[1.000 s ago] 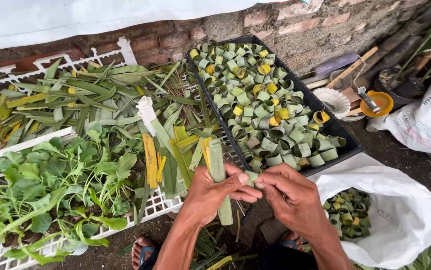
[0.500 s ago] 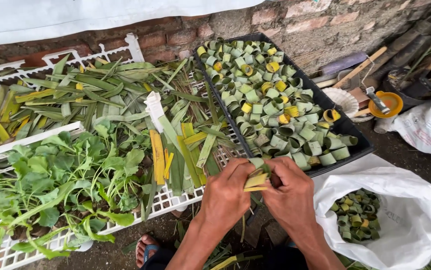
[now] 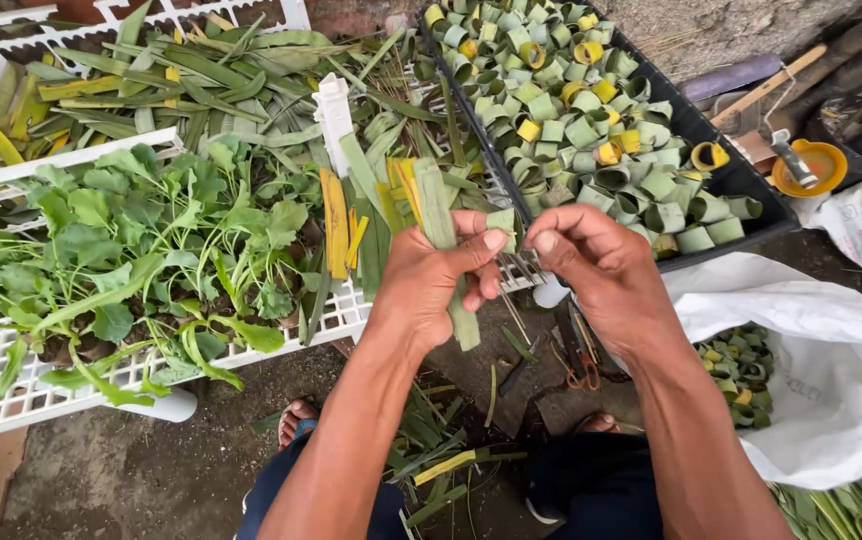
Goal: The person constructs small containers by folding and stapling long green leaves into rings and then attaching yellow leaf strips.
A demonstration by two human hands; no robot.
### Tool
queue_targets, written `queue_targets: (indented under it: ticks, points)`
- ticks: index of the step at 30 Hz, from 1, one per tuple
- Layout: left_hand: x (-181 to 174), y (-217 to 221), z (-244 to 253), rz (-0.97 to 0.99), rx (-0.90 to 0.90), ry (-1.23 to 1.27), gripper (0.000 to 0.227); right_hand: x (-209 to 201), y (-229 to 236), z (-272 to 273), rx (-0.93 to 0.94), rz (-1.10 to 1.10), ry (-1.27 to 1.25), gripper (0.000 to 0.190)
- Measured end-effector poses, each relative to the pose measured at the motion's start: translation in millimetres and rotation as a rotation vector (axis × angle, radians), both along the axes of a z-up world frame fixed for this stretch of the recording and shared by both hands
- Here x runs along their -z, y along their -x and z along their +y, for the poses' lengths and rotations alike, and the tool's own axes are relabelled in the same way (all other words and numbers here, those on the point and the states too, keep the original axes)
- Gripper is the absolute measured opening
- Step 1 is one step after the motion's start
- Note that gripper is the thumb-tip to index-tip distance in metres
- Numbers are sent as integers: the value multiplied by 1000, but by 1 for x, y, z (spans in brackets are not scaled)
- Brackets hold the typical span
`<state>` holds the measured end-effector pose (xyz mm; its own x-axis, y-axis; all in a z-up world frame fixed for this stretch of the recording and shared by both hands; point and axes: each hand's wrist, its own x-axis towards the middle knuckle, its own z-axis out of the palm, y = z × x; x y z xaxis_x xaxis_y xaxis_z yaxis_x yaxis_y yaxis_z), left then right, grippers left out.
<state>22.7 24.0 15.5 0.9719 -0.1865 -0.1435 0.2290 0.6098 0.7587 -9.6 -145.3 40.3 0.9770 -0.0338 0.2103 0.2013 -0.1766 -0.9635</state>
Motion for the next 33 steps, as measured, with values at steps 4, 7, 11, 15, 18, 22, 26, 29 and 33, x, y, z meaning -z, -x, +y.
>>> queue_targets:
  ticks: [4,7,11,15,18,22,26,29,33]
  points:
    - [-12,10,1,-55,-36,-58,17,-8,9,6,17,0,-46,12]
    - [-12,12,1,-72,-67,-153,19,-9,9,10,11,-29,-17,14]
    - [-9,12,-1,-66,-80,-159,21,3,1,8,-1,-12,-55,12]
    - [4,5,-4,-27,-39,-177,25,-5,-10,6,-27,51,-105,10]
    - [-27,9,-8,57,-93,-113,40,-15,-18,-4,181,-18,-50,2]
    - [-24,-7,-7,111,-86,10,49,1,-42,-62,509,-150,279,12]
    - [-33,-22,-8,271,21,167,51,2,-39,-84,605,-265,558,39]
    - [-34,-34,-10,315,114,180,43,-4,-28,-80,629,-201,608,40]
    - [-2,-42,-16,118,170,83,40,0,-15,-75,600,-183,574,32]
